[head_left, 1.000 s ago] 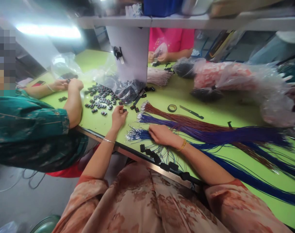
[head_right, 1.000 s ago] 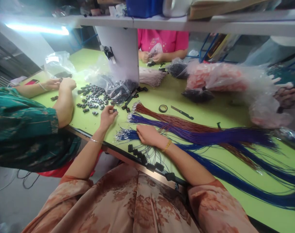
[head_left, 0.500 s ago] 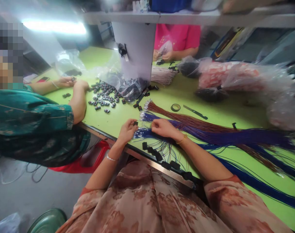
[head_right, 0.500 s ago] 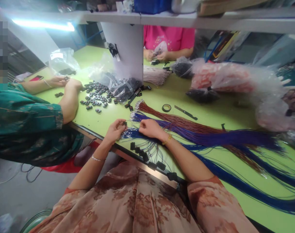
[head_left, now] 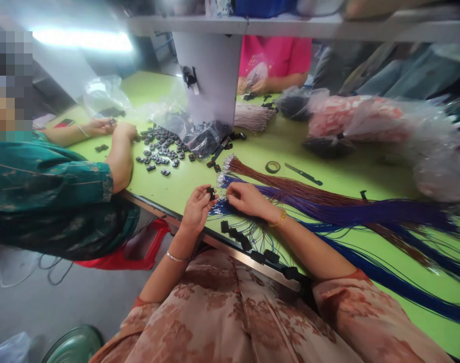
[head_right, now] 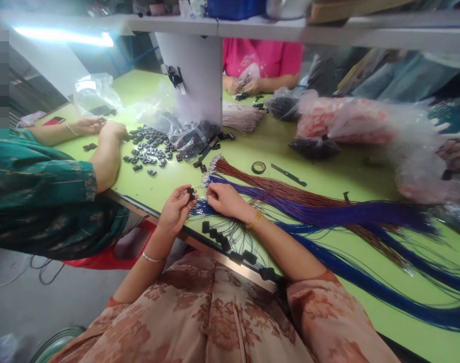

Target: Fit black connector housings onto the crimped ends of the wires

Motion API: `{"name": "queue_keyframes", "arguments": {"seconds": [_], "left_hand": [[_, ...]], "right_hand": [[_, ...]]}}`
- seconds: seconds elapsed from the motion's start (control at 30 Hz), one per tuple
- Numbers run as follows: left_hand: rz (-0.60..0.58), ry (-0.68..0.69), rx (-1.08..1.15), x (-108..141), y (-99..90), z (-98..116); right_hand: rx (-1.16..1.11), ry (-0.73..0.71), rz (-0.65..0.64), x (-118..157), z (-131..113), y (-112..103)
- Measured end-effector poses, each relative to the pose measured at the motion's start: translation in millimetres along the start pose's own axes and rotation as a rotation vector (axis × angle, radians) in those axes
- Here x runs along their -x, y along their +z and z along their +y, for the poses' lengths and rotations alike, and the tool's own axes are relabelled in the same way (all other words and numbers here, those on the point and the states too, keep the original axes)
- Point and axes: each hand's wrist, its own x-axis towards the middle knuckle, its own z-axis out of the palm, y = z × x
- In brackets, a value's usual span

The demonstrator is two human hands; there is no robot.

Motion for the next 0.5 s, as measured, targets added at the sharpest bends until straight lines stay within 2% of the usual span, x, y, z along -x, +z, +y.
{"name": "queue_keyframes", "arguments": {"seconds": [0.1,0.2,0.37,0.5], "left_hand": [[0.012,-0.003,0.000,3,0.9,-2],[0.003,-0.009,0.001,5,3.0,-3],[-0.033,-0.100,0.045,9,12.8,-5],[-0.076,-0.135,-0.010,10,17.7,-12]], "right_hand": [[0.145,0.005,0.032,2,0,-1],[0.052,0.017,0.025,5,-1,-2],[-0.044,0.020,0.026,6,2,2],[-0.062,-0.007,0.085,9,7,6]]}}
